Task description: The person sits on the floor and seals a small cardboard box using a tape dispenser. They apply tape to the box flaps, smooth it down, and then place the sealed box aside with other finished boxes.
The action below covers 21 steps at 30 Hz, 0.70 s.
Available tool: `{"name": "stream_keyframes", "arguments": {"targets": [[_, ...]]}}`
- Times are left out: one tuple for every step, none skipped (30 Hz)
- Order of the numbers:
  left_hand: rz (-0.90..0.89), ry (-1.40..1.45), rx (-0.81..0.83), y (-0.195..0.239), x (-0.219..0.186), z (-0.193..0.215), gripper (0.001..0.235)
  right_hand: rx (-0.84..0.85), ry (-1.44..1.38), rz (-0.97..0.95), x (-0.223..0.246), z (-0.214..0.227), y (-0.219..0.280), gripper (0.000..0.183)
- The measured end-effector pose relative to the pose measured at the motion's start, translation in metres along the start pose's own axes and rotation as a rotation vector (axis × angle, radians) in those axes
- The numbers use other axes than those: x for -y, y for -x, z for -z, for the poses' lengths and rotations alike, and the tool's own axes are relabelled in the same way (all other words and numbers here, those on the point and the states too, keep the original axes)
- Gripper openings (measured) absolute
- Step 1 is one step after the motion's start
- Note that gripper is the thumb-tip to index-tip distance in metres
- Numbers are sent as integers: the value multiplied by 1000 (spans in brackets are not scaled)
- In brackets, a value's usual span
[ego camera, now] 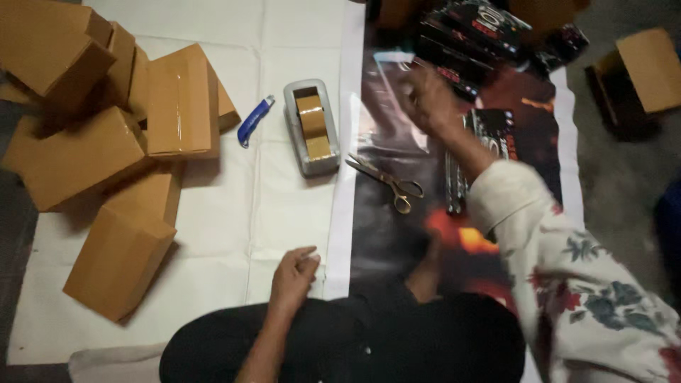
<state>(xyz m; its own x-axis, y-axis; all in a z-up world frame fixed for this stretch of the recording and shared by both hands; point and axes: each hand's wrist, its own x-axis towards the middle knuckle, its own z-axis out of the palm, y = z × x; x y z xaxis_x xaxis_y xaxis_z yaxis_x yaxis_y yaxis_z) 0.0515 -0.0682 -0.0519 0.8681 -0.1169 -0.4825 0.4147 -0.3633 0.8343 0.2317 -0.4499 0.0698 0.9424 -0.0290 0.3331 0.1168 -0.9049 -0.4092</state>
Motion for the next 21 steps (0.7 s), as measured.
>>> {"name": "stream_keyframes", "arguments": {"targets": [[-129,-47,-32,5,1,-1,39,-54,142,77,-8,3,-23,36],[-251,-96,-63,10,2,-4,37,-103,281,154,-16,8,-43,44],[-258,-150,-49,14,1,-5,35,-131,400,196,-24,11,-62,42],[-263,-207,-32,17,2,-7,33,-136,460,221,-30,7,-77,41],[-222,-185,-7,22,2,-10,34,-144,525,249,-36,2,-93,40],[-184,-163,15,25,-2,-13,34,-150,566,277,-39,-3,-109,39],[-122,-197,53,25,-7,-15,36,-147,592,294,-41,-9,-122,38],[-60,-230,87,24,-12,-16,37,-145,608,313,-41,-18,-134,37],[2,-263,122,20,-17,-18,39,-145,620,330,-40,-29,-144,36],[-16,-242,110,17,-21,-18,39,-137,630,346,-37,-39,-152,35],[-35,-221,97,16,-23,-17,38,-128,636,359,-34,-50,-156,34],[-57,-200,90,14,-25,-17,38,-123,648,367,-33,-58,-157,33],[-96,-225,78,12,-26,-17,39,-117,659,376,-32,-65,-157,32],[-136,-252,72,13,-26,-18,39,-109,676,379,-32,-69,-150,30],[-175,-278,67,16,-25,-18,40,-99,689,381,-33,-67,-145,29],[-117,-265,99,14,-24,-18,40,-106,709,382,-35,-61,-144,28],[-58,-252,131,16,-24,-19,40,-112,729,383,-36,-52,-142,27],[1,-242,164,19,-22,-18,40,-122,751,379,-36,-44,-136,26],[-29,-200,151,22,-20,-17,38,-127,761,374,-35,-34,-128,25],[-61,-155,134,22,-18,-16,36,-133,773,378,-33,-25,-123,24],[-93,-110,117,24,-16,-14,35,-138,776,381,-29,-16,-115,23]]}}
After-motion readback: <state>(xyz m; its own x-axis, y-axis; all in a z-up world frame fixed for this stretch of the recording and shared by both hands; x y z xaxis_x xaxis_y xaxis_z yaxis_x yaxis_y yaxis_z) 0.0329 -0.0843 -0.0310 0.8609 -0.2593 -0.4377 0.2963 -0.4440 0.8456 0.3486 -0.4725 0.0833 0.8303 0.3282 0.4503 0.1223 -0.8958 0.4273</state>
